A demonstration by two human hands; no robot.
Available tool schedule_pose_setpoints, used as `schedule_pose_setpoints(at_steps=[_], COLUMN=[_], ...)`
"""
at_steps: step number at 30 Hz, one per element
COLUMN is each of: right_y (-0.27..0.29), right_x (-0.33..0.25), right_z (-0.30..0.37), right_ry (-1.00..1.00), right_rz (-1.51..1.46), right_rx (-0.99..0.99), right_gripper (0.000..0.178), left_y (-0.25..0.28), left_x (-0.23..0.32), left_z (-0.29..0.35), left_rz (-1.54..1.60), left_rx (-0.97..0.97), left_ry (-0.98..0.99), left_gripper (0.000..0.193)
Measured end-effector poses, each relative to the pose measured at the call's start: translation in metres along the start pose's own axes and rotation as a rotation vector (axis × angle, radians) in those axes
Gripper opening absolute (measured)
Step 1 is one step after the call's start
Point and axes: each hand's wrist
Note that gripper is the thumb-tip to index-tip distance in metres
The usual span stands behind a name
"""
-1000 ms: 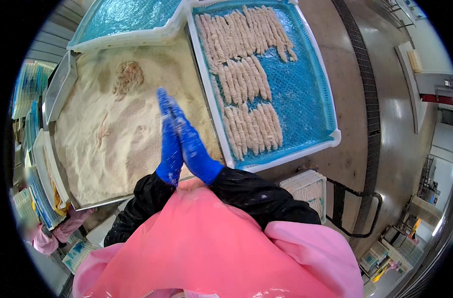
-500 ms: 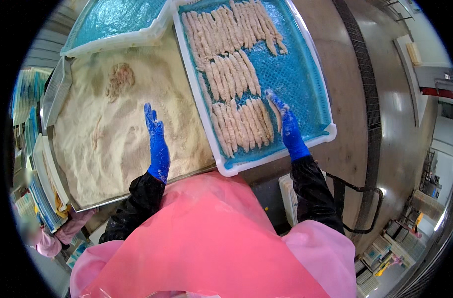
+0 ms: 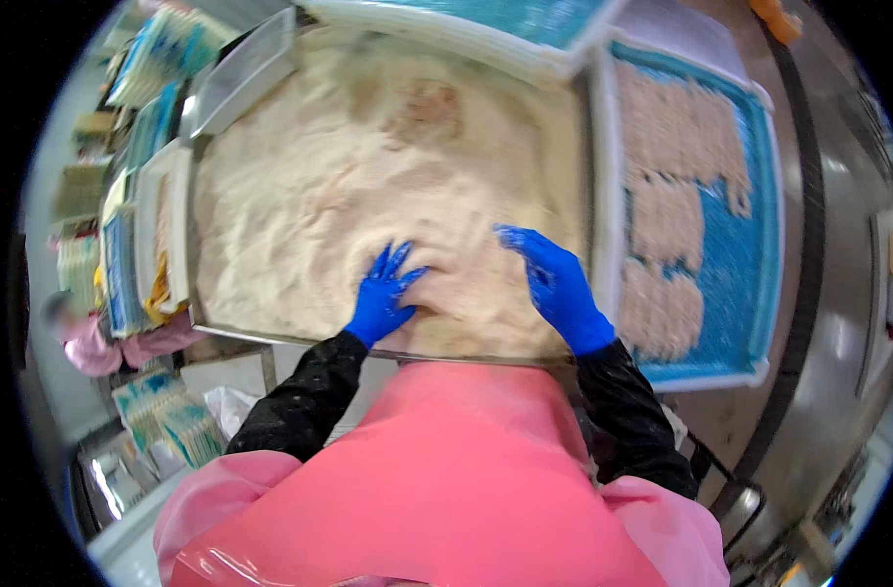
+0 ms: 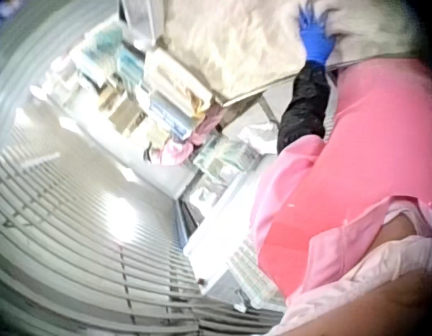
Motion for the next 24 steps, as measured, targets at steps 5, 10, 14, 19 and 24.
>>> schedule_pose_setpoints(at_steps=[5,10,14,19,24], right_y=[-0.136,-0.226,-0.262,-0.265,-0.221], right_x=[0.088,0.107,0.070,0.055,0.037], right_z=[-0.104,-0.115,-0.199,-0.261,-0.211], right_ry=[0.234,0.035,0.194,0.330,0.185], right_rz=[0.554,0.088,0.174,0.967,0.634], right_rx=[0.319,-0.195,-0.024,-0.300,-0.300], right_gripper=[0.042,0.030,0.023,0.022,0.025], left_y=[-0.021,-0.023,-0.044,-0.028,-0.019], left_x=[-0.062,-0.069,-0.076,-0.075,-0.072], left_z=[0.035,0.043,0.054,0.052,0.049], left_rz=[0.145,0.327,0.214,0.331,0.347], left_rx=[0.200,0.399,0.424,0.412,0.402], left_ry=[0.135,0.204,0.260,0.241,0.251], left_gripper=[0.055,0.033,0.030,0.030,0.030])
Point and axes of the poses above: each hand's wrist, its own z-axis away from the middle knuckle, its own y-axis out of the back of the hand, x = y × z, and after that the axes turned 7 degrees about -y, right-handed
